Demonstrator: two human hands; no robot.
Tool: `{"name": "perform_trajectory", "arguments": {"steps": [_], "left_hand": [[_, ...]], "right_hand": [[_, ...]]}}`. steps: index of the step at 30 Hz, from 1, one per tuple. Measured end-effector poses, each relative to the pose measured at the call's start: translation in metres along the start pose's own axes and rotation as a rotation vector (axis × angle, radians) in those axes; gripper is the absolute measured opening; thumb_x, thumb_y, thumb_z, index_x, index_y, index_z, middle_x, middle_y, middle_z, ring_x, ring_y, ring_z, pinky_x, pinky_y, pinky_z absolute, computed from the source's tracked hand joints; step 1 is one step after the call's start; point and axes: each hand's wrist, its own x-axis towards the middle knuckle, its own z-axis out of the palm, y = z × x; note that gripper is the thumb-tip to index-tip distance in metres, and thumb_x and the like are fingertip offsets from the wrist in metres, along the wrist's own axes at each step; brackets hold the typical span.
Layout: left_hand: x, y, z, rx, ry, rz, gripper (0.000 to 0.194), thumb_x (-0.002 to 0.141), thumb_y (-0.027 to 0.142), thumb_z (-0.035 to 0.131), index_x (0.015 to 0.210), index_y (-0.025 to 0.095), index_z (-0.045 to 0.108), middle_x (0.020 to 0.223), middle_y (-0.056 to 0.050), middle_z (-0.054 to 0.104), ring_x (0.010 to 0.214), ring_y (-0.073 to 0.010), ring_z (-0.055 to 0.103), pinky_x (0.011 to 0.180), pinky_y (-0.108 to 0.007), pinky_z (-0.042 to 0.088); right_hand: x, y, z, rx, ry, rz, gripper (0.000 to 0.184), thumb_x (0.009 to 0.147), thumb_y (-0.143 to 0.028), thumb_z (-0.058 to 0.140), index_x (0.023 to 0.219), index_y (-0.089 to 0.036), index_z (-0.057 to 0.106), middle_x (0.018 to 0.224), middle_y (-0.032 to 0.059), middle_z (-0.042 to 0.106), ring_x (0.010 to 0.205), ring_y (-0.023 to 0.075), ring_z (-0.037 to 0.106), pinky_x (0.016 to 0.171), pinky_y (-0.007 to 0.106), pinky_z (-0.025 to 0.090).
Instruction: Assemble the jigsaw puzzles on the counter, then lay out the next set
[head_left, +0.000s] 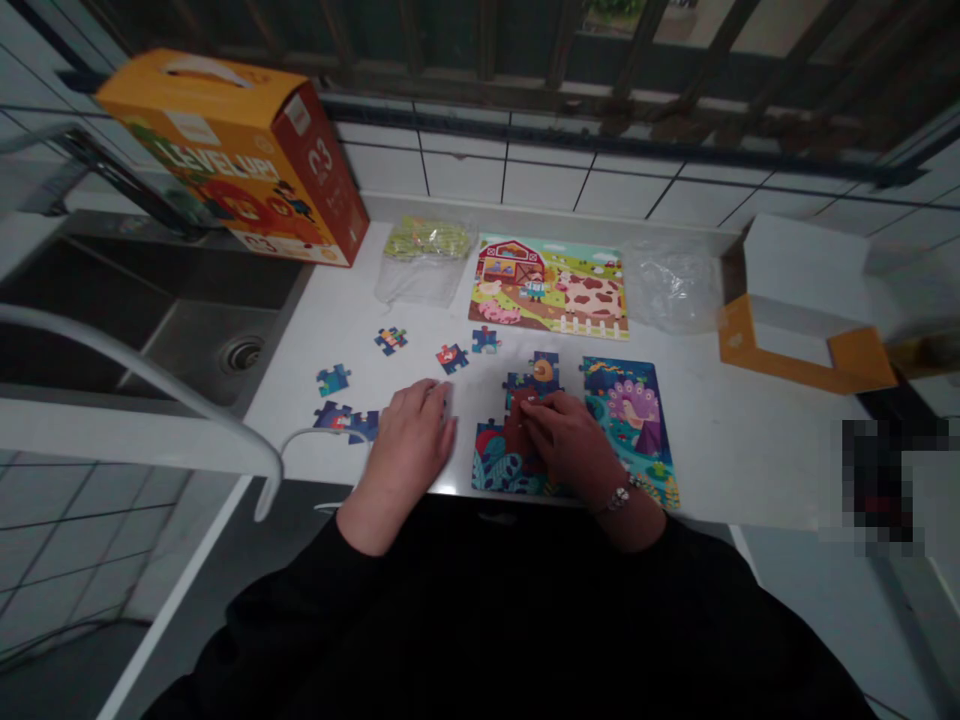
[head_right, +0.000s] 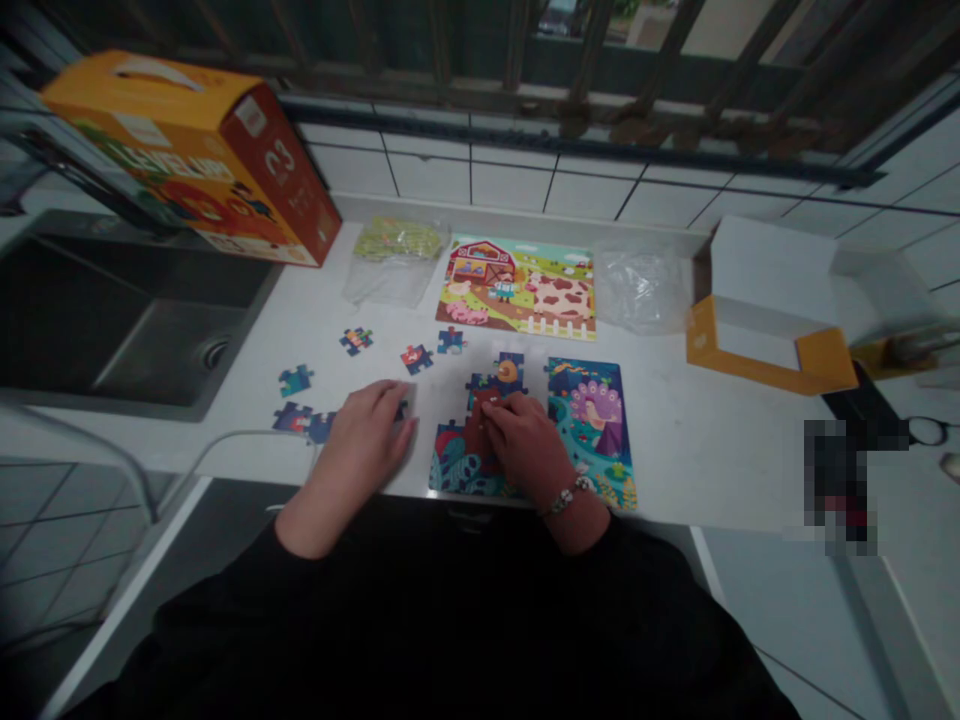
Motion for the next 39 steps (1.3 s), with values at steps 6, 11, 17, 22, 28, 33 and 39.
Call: {"name": "perform_trajectory", "arguments": {"steps": [6,11,17,22,28,33,39], "left_hand": [[0.002,-0.037,-0.005,-0.025,-0.12,-0.042,0.049,0.099,0.024,0.069,0.147,0.015,0.063,0.132,-0.017,0.068,0.119,-0.0343,0.065,0.108,-0.052,0.055],[0.005,-0.045,-0.007,-0.17,-0.038,-0.047,0.035,0.095,0.031,0.074,0.128,0.019,0.076,0.113,-0.013,0.074,0.106,-0.031,0.069,0.1,-0.048,0.057],[0.009,-0.016,-0.017,-0.65,-0.17,-0.247,0.035,0.098,0.051,0.071,0.115,0.025,0.084,0.088,-0.005,0.079,0.076,-0.0207,0.069,0.071,-0.032,0.055],[0.008,0.022,-0.008,-1.084,-0.378,-0.349,0.042,0.095,0.056,0.072,0.115,0.022,0.085,0.09,-0.006,0.082,0.065,-0.016,0.065,0.062,-0.027,0.05],[0.008,0.054,-0.001,-1.169,-0.427,-0.273,0.041,0.093,0.055,0.075,0.113,0.02,0.085,0.094,-0.006,0.082,0.075,-0.0185,0.07,0.067,-0.028,0.054],[0.007,0.057,0.005,-1.108,-0.222,-0.333,0.047,0.101,0.062,0.065,0.121,0.022,0.078,0.103,-0.007,0.083,0.087,-0.0211,0.076,0.077,-0.032,0.06],[0.002,0.049,0.008,-1.037,-0.182,-0.338,0.047,0.096,0.059,0.073,0.123,0.021,0.075,0.102,-0.007,0.083,0.087,-0.0223,0.077,0.077,-0.033,0.06]], "right_hand": [[-0.006,0.008,-0.019,0.003,0.222,0.046,0.027,0.11,-0.027,0.055,0.123,-0.02,0.078,0.105,0.0121,0.074,0.1,0.0286,0.068,0.095,0.044,0.056],[-0.021,0.028,-0.037,0.044,0.252,0.122,0.027,0.107,-0.028,0.055,0.118,-0.022,0.079,0.105,0.0117,0.076,0.102,0.0298,0.071,0.095,0.046,0.057],[-0.032,0.024,-0.044,0.127,0.209,0.157,0.025,0.106,-0.031,0.057,0.113,-0.023,0.08,0.096,0.0092,0.076,0.087,0.0261,0.069,0.084,0.042,0.057],[-0.031,-0.009,-0.044,0.374,0.096,0.208,0.029,0.107,-0.04,0.061,0.121,-0.024,0.081,0.1,0.0072,0.08,0.077,0.0212,0.069,0.075,0.036,0.057],[-0.025,-0.026,-0.036,0.781,-0.114,0.258,0.036,0.099,-0.045,0.078,0.132,-0.031,0.08,0.123,0.0049,0.084,0.103,0.0253,0.08,0.095,0.042,0.064],[-0.026,-0.019,-0.031,0.975,-0.088,0.45,0.035,0.093,-0.05,0.082,0.118,-0.025,0.081,0.111,0.0064,0.086,0.094,0.0251,0.083,0.085,0.041,0.069],[-0.025,-0.01,-0.021,1.055,0.019,0.597,0.044,0.085,-0.061,0.088,0.101,-0.021,0.077,0.097,0.0072,0.085,0.081,0.0241,0.081,0.075,0.039,0.07]]}}
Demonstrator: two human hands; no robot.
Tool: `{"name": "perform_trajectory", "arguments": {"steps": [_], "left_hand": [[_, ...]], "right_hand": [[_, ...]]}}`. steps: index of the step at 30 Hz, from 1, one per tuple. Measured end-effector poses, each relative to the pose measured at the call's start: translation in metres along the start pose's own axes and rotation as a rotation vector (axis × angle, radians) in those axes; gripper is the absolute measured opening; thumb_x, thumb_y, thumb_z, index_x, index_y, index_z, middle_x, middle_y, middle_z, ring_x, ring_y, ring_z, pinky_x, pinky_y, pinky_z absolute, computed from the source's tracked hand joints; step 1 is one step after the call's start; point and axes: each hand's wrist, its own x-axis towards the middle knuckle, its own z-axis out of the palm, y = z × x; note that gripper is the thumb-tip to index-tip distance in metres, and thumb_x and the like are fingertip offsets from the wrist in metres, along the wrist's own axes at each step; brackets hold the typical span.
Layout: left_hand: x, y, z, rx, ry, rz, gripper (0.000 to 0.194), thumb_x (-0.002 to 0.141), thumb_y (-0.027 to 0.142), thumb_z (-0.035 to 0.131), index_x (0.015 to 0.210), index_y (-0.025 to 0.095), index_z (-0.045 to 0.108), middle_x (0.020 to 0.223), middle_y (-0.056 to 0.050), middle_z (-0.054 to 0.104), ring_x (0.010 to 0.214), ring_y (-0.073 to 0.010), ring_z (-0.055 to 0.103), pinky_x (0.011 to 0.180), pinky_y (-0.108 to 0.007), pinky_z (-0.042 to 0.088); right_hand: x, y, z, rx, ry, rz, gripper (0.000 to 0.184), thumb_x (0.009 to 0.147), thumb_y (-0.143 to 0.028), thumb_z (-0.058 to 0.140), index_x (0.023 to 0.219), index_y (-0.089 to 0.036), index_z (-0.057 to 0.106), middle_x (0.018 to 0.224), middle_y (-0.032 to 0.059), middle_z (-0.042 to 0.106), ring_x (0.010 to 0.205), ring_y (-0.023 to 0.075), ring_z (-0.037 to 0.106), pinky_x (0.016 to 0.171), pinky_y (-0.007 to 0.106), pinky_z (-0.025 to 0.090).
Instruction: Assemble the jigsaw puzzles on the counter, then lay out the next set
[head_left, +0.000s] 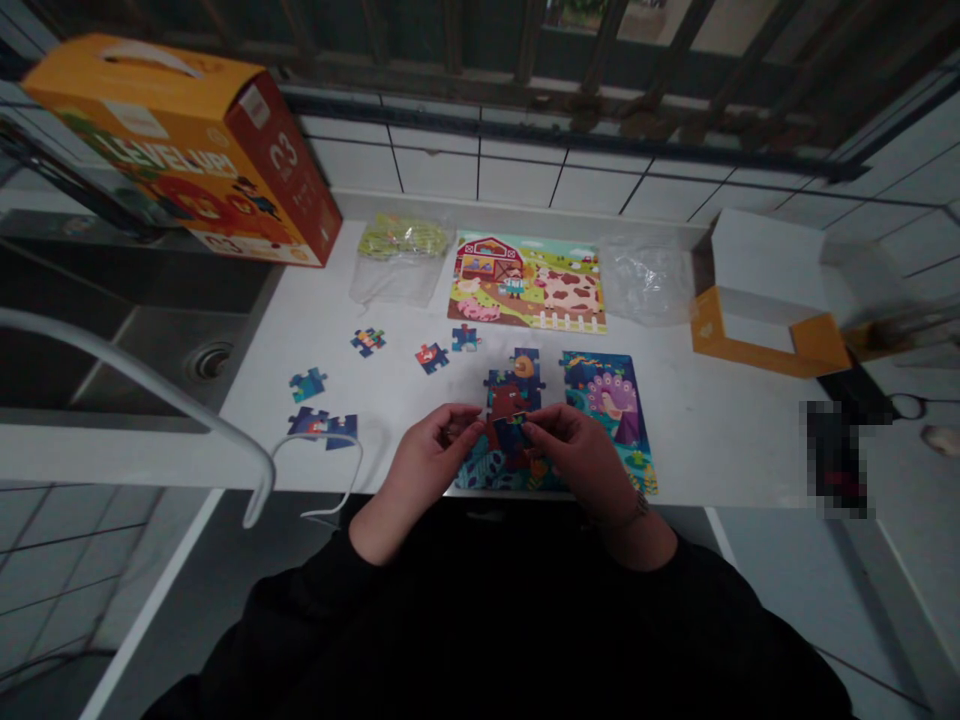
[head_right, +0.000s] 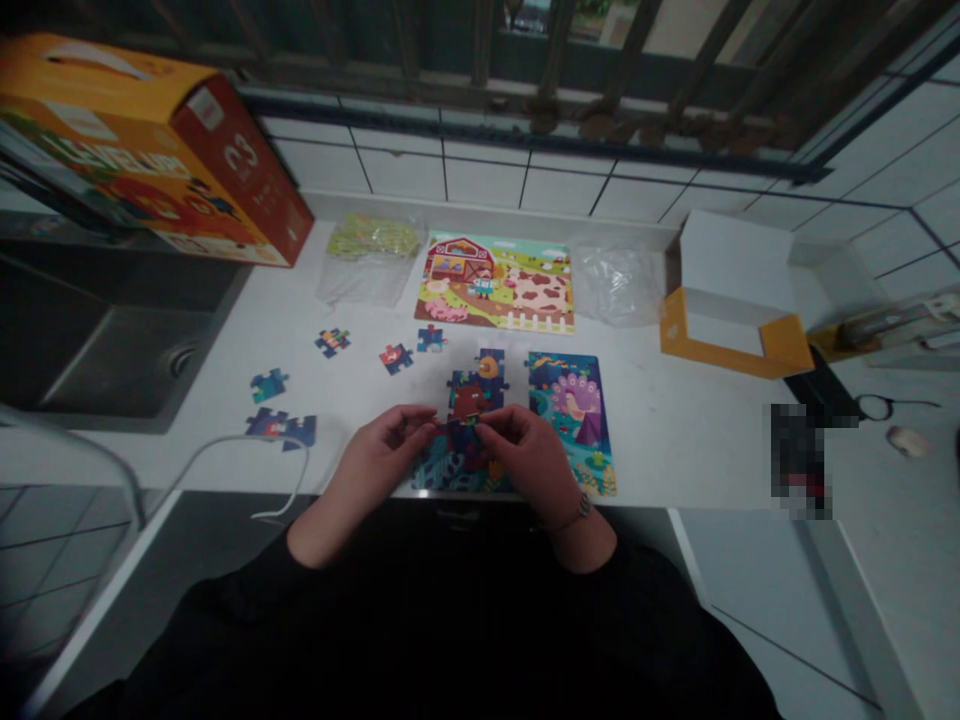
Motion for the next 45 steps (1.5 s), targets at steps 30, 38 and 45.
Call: {"name": "perform_trajectory", "arguments": {"steps": [30,38,45], "left_hand": [[0.0,-0.028,0.021,0.583,-0.086,0.664,0.029,0.109,0.026,0.062,0.136,0.024,0.071,0.142,-0.013,0.072,0.132,-0.0298,0.068,0.113,-0.053,0.057],[0.002,-0.033,0.025,0.605,-0.066,0.694,0.027,0.107,0.017,0.061,0.132,0.021,0.071,0.138,-0.012,0.074,0.126,-0.0281,0.069,0.111,-0.05,0.057],[0.002,-0.032,0.026,0.619,-0.046,0.723,0.03,0.103,0.013,0.064,0.132,0.021,0.07,0.136,-0.011,0.075,0.123,-0.0279,0.071,0.108,-0.049,0.059]], "right_hand": [[0.113,-0.046,-0.013,-0.528,0.048,-0.262,0.028,0.089,-0.025,0.078,0.115,-0.02,0.071,0.086,0.0003,0.074,0.072,0.0184,0.071,0.07,0.032,0.055],[0.146,-0.034,-0.005,-0.789,-0.017,-0.317,0.022,0.089,-0.022,0.08,0.11,-0.02,0.074,0.074,-0.0054,0.065,0.072,0.0161,0.061,0.069,0.028,0.042],[0.15,-0.025,-0.005,-0.921,0.044,-0.484,0.02,0.087,-0.021,0.089,0.103,-0.018,0.077,0.1,0.005,0.071,0.093,0.0216,0.065,0.088,0.034,0.05]]}}
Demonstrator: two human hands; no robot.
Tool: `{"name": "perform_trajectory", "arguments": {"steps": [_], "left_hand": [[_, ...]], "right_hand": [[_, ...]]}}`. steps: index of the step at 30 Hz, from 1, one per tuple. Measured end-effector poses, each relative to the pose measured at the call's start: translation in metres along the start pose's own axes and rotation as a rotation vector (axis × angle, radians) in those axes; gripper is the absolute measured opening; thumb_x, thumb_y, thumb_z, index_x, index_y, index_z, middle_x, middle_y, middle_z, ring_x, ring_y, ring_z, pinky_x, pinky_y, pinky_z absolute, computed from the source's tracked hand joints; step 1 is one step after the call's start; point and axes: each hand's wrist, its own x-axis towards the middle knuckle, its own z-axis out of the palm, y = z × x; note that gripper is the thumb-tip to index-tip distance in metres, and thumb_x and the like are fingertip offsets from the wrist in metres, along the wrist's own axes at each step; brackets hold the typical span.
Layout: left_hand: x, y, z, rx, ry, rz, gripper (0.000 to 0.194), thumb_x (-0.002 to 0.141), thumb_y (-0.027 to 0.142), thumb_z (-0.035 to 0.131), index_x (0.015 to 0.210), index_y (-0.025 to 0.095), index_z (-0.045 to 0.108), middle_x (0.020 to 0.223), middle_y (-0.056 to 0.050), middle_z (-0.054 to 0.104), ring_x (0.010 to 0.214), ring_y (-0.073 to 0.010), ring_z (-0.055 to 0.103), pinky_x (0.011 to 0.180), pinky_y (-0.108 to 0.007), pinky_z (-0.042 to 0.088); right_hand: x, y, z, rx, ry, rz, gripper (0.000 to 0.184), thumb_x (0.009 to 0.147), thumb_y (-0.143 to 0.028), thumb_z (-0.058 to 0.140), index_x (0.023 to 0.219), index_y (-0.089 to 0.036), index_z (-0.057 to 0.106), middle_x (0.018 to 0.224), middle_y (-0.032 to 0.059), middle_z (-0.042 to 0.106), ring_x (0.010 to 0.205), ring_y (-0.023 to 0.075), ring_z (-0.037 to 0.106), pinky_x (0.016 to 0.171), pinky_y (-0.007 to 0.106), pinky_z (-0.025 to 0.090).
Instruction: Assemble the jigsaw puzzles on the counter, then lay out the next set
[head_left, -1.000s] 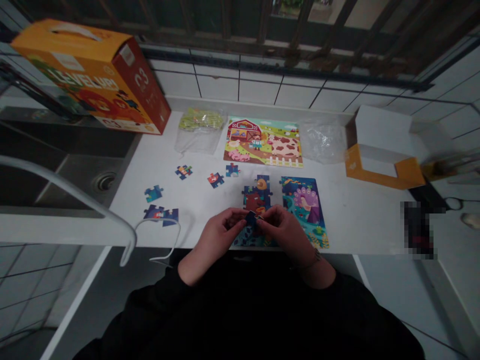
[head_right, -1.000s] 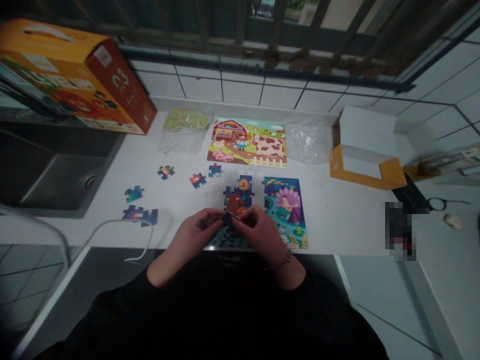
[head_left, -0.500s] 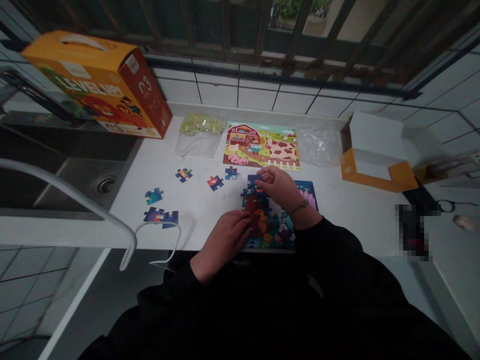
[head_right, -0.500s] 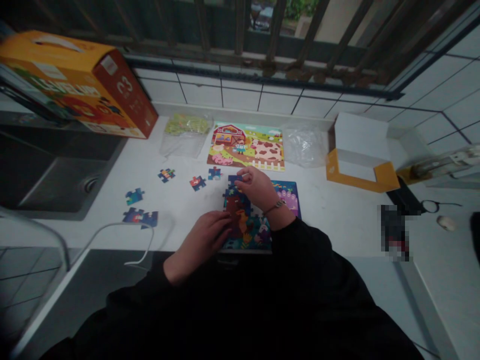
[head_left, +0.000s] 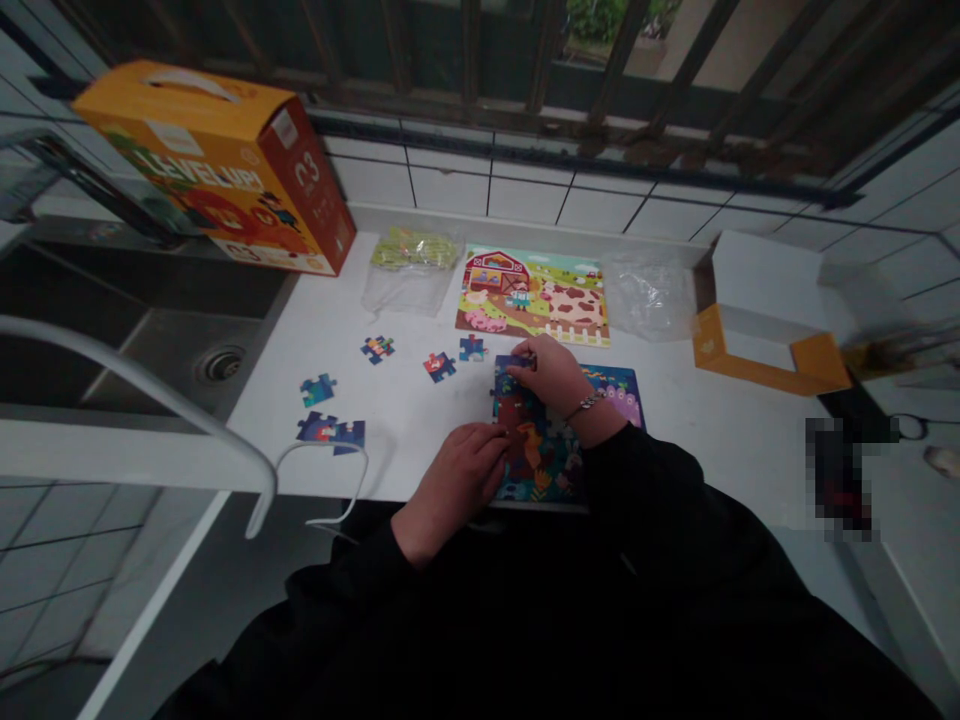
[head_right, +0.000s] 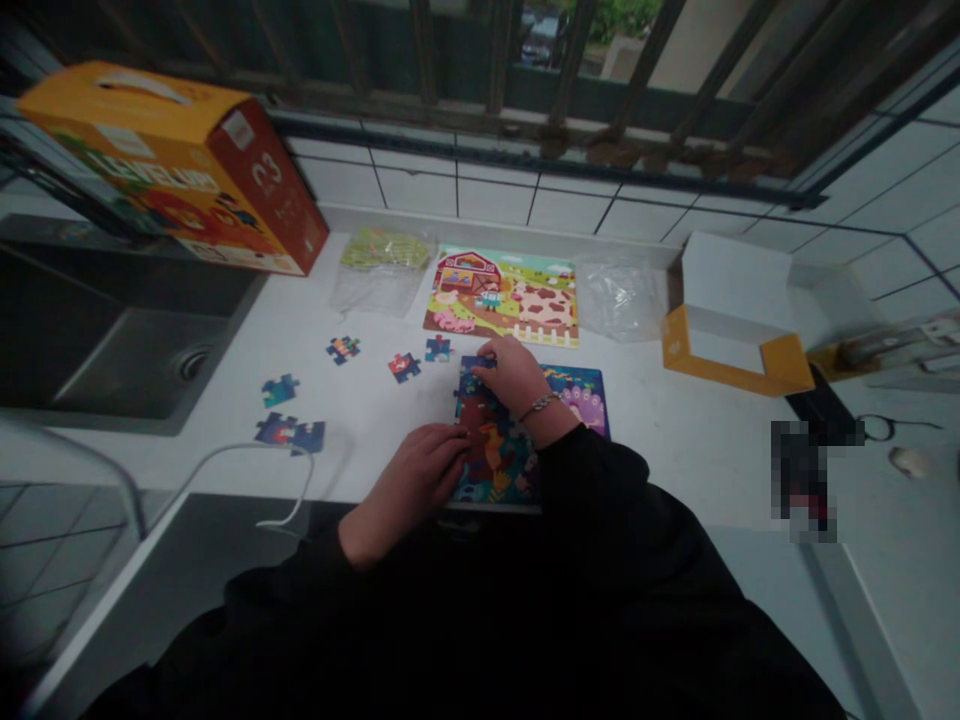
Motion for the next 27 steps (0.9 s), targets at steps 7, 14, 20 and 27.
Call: {"name": "perform_trajectory", "arguments": {"steps": [7,14,20,27], "left_hand": [[0.001,0.001,-0.002,0.013,-0.009,-0.006,0.028,0.104,0.014,0.064,0.13,0.021,0.07,0.135,-0.011,0.075,0.122,-0.0283,0.071,0.108,-0.05,0.059],[0.0,0.004,-0.003,0.046,-0.02,-0.007,0.028,0.103,0.013,0.064,0.13,0.019,0.07,0.136,-0.012,0.074,0.122,-0.0285,0.07,0.109,-0.049,0.059],[0.0,0.005,-0.004,0.062,-0.019,0.003,0.028,0.102,0.013,0.064,0.129,0.019,0.07,0.134,-0.013,0.074,0.122,-0.0288,0.07,0.108,-0.049,0.059],[-0.001,0.004,-0.002,0.055,-0.023,0.01,0.026,0.103,0.013,0.063,0.128,0.018,0.069,0.133,-0.012,0.075,0.119,-0.0281,0.07,0.108,-0.048,0.059]], "right_hand": [[-0.006,0.006,0.006,-0.038,0.004,-0.131,0.023,0.093,-0.02,0.083,0.115,-0.019,0.074,0.118,0.0097,0.069,0.114,0.0262,0.064,0.104,0.039,0.051],[-0.006,-0.017,-0.007,-0.24,-0.121,-0.128,0.017,0.102,-0.024,0.071,0.117,-0.017,0.078,0.123,0.0125,0.071,0.114,0.0264,0.066,0.103,0.037,0.052],[0.009,-0.051,-0.02,-0.439,-0.251,-0.111,0.022,0.105,-0.023,0.064,0.116,-0.014,0.081,0.127,0.0189,0.073,0.119,0.0322,0.067,0.106,0.043,0.052],[0.037,-0.067,-0.004,-0.349,-0.197,-0.161,0.042,0.102,-0.03,0.072,0.141,-0.012,0.069,0.141,0.0189,0.071,0.133,0.0309,0.064,0.116,0.042,0.048]]}}
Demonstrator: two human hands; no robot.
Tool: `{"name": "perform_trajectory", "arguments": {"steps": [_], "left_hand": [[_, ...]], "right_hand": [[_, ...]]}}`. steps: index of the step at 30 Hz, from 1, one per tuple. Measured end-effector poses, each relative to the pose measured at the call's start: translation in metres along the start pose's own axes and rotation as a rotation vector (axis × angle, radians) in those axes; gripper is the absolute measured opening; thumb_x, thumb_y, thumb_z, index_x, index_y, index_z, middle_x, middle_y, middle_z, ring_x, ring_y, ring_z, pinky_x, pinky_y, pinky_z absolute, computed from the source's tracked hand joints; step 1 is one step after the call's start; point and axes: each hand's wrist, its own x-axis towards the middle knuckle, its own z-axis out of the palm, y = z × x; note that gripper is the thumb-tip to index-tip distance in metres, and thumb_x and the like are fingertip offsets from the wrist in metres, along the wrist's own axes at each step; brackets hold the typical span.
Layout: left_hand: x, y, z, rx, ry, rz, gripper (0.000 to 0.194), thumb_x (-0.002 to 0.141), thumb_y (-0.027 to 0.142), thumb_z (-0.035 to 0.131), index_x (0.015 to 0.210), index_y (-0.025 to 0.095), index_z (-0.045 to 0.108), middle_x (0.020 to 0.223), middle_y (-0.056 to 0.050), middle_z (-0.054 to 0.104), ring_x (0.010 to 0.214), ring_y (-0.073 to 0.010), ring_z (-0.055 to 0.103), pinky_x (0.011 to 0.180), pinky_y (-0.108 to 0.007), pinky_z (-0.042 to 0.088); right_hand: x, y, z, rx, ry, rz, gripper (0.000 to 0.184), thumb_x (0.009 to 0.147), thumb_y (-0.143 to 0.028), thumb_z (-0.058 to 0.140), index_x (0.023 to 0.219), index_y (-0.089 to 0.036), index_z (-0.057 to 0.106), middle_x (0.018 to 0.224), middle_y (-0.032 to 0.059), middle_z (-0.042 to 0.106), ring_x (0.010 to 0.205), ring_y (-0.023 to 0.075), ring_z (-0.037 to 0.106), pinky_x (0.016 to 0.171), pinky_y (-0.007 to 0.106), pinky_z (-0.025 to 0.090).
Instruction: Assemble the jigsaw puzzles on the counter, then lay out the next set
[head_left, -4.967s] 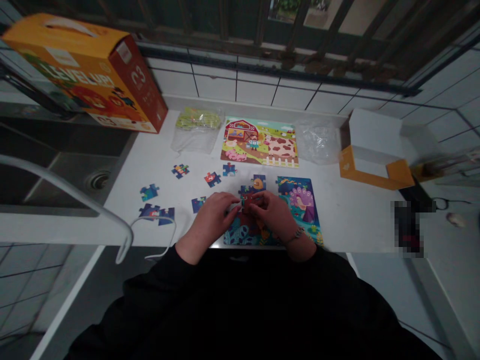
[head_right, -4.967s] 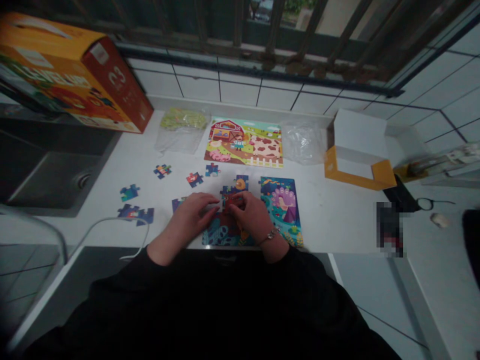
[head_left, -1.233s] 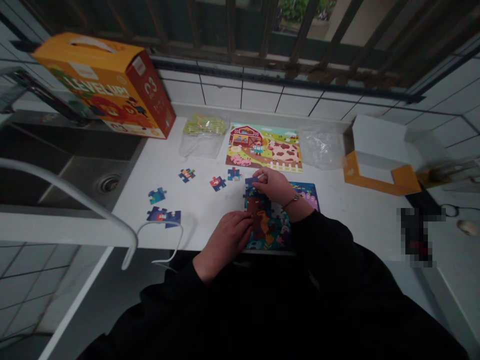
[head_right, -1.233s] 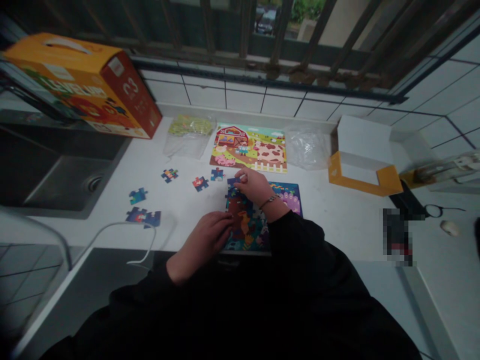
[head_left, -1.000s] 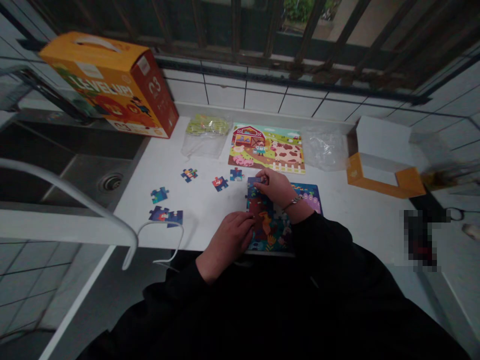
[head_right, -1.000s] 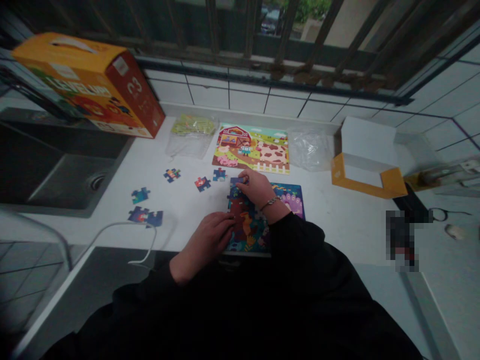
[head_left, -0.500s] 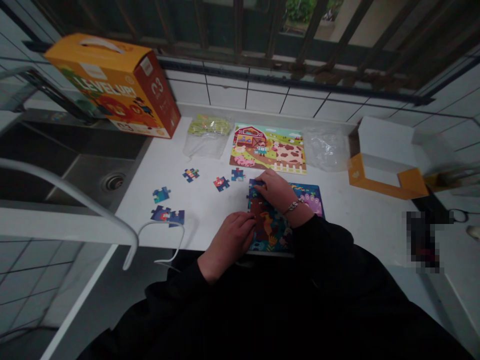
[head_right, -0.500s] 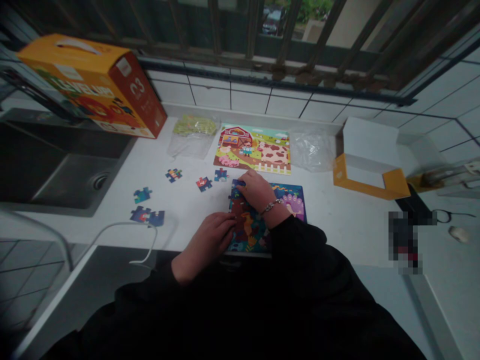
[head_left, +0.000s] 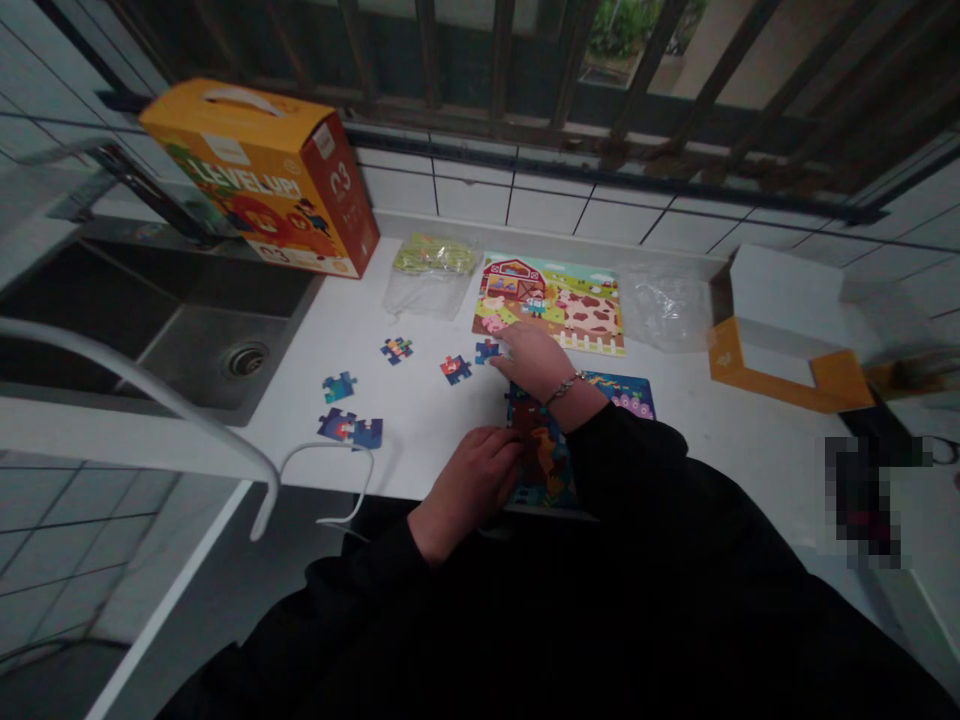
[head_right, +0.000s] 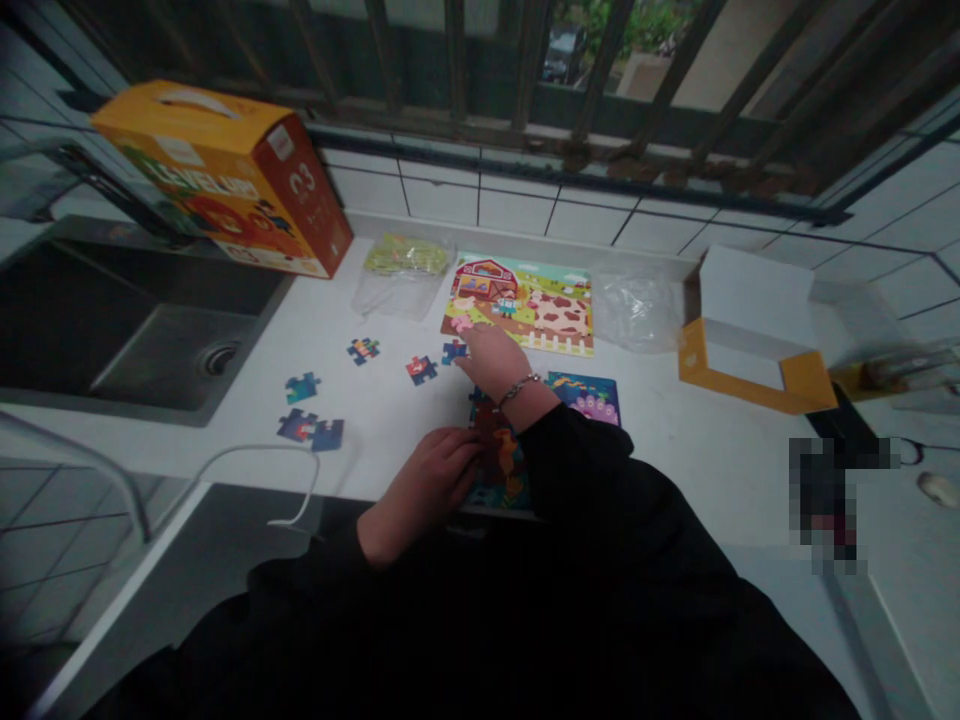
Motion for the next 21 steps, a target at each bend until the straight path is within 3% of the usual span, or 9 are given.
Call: {"name": "perform_trajectory", "arguments": {"steps": [6,11,16,21], "left_hand": [[-0.001,-0.002,0.002,-0.009,-0.005,-0.001,0.029,0.103,0.014,0.063,0.131,0.018,0.069,0.135,-0.012,0.074,0.121,-0.0287,0.069,0.109,-0.049,0.059],[-0.001,-0.001,0.001,0.014,0.013,0.002,0.025,0.102,0.014,0.064,0.126,0.017,0.07,0.132,-0.012,0.075,0.119,-0.0288,0.069,0.108,-0.048,0.059],[-0.002,-0.004,0.003,0.02,-0.003,0.001,0.027,0.103,0.015,0.064,0.129,0.017,0.069,0.136,-0.012,0.074,0.122,-0.0288,0.068,0.11,-0.048,0.058],[-0.003,-0.005,0.005,0.017,0.016,0.007,0.029,0.104,0.015,0.063,0.131,0.019,0.07,0.136,-0.012,0.074,0.123,-0.0284,0.069,0.111,-0.05,0.057]], "right_hand": [[0.02,-0.001,0.011,-0.028,-0.077,-0.015,0.039,0.098,-0.031,0.078,0.131,-0.013,0.072,0.132,0.0179,0.075,0.124,0.0327,0.067,0.107,0.042,0.051],[0.007,0.017,-0.001,0.047,0.006,-0.117,0.047,0.09,-0.027,0.083,0.134,-0.015,0.07,0.13,0.0155,0.076,0.121,0.0319,0.067,0.11,0.043,0.05],[-0.055,0.047,-0.02,0.169,0.063,-0.075,0.058,0.087,-0.023,0.082,0.143,-0.017,0.067,0.123,0.0122,0.077,0.104,0.027,0.071,0.099,0.041,0.057],[-0.136,0.064,-0.018,0.207,0.092,0.065,0.064,0.089,-0.031,0.078,0.15,-0.021,0.062,0.121,0.0118,0.076,0.098,0.0267,0.074,0.091,0.043,0.061]]}}
